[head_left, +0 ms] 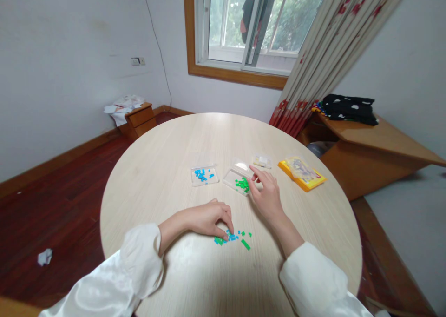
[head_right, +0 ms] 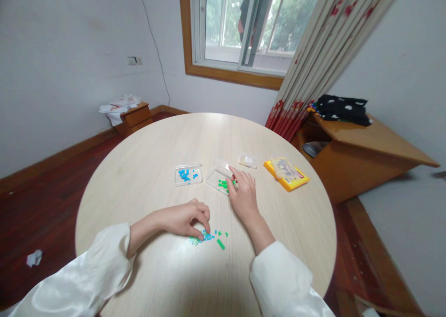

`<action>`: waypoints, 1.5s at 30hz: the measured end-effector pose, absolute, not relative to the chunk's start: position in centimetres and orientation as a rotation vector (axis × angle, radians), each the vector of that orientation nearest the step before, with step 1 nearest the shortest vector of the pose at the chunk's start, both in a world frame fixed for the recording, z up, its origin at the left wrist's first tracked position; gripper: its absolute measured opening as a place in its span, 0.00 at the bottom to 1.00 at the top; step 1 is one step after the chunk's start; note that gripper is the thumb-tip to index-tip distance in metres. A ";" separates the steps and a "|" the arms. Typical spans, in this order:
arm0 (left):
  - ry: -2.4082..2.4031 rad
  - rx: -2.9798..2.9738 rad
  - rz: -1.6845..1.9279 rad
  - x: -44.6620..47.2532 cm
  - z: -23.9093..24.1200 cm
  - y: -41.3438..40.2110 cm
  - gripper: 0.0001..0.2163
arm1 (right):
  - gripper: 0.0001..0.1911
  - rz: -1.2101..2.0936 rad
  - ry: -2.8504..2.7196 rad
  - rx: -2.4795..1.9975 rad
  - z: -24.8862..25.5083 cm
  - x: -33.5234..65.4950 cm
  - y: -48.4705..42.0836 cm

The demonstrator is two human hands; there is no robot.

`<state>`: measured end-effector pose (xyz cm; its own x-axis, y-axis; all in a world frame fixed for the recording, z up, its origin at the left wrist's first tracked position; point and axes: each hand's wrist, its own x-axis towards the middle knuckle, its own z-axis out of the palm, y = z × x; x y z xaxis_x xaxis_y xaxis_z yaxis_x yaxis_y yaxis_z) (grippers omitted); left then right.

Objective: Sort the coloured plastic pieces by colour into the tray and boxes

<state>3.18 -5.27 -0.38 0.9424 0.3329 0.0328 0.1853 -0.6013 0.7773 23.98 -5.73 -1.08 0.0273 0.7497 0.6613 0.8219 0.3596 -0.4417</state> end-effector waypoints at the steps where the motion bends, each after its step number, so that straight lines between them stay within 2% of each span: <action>1: 0.373 2.262 0.206 3.3 -0.4 -5.4 0.06 | 0.16 -0.098 -1.725 -1.401 -1.1 23.9 -5.7; 5: 0.455 2.307 0.210 3.3 -0.6 -5.4 0.04 | 0.16 -0.074 -1.727 -1.390 -1.0 23.9 -5.8; 15: 0.653 2.285 0.372 3.1 -1.2 -4.4 0.09 | 0.13 0.085 -1.802 -1.322 -0.6 23.7 -6.1; 19: 0.685 2.263 0.415 3.2 -1.4 -4.3 0.10 | 0.08 0.364 -1.950 -1.253 0.0 23.2 -6.7; 23: 0.759 2.213 0.464 3.0 -1.4 -4.1 0.10 | 0.06 0.751 -2.127 -1.240 0.6 22.8 -7.5; 26: 0.818 2.193 0.480 2.7 -1.4 -3.8 0.09 | 0.06 0.903 -2.217 -1.273 0.8 22.6 -7.9; 31: 0.831 2.163 0.458 2.5 -1.3 -3.7 0.04 | 0.07 0.837 -2.359 -1.285 1.1 22.5 -8.0; 41: 0.704 2.269 0.320 2.2 -1.3 -3.6 0.05 | 0.12 0.790 -2.555 -1.288 1.4 22.1 -8.2; 45: 0.707 2.279 0.336 2.2 -1.1 -3.7 0.05 | 0.09 0.720 -2.512 -1.332 1.5 22.1 -8.3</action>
